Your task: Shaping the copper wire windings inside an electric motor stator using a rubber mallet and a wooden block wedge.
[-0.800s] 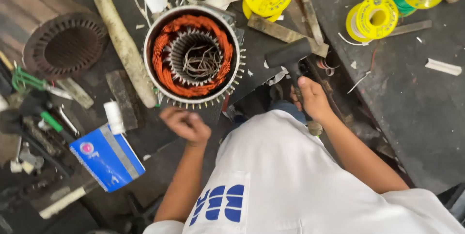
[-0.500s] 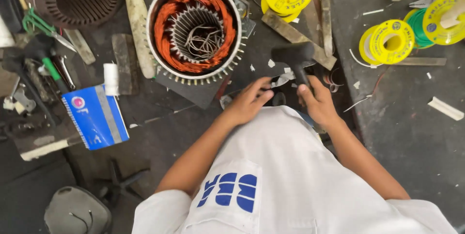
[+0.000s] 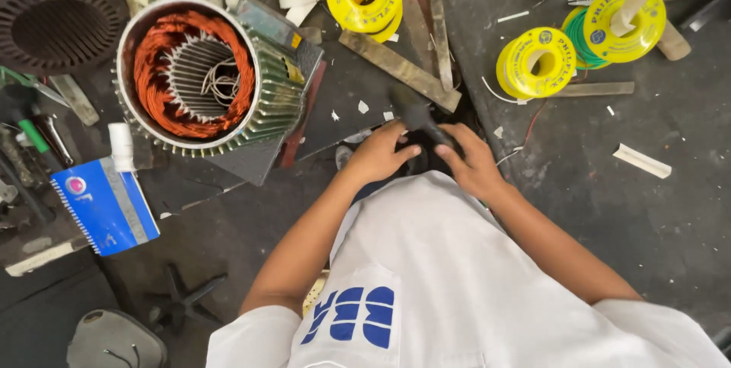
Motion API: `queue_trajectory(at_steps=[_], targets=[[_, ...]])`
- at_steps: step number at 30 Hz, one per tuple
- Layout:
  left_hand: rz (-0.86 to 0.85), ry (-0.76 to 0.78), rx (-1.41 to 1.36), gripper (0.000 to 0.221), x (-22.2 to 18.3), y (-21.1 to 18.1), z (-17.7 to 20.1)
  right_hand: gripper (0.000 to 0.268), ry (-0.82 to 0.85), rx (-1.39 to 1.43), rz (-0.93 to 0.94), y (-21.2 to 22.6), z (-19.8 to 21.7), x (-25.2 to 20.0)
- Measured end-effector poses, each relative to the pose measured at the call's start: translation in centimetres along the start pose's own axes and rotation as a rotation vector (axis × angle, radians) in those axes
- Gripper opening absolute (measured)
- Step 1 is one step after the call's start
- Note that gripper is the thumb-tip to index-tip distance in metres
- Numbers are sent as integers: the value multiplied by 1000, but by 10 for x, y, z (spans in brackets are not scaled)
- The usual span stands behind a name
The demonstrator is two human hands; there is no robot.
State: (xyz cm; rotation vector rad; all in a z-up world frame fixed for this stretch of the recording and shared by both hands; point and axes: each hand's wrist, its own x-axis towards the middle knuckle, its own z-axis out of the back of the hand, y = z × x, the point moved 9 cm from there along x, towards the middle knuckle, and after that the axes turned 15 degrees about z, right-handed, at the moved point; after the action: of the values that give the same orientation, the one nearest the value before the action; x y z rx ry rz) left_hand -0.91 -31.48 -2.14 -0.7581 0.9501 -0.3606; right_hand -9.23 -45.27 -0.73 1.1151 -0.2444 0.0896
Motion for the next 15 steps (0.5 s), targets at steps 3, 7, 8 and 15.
queue_trajectory(at_steps=[3, 7, 8, 15], targets=[[-36, -253, 121, 39, 52, 16, 10, 27, -166, -18, -138, -42, 37, -41], [-27, -389, 159, 45, 113, -50, 33, 21, -317, 29, -220, -65, 71, -80], [-17, -459, 242, 58, 132, -63, 36, 22, -380, 50, -231, -72, 80, -89], [295, -474, 74, 62, 219, -50, 36, 26, -450, 92, -332, -27, 101, -82]])
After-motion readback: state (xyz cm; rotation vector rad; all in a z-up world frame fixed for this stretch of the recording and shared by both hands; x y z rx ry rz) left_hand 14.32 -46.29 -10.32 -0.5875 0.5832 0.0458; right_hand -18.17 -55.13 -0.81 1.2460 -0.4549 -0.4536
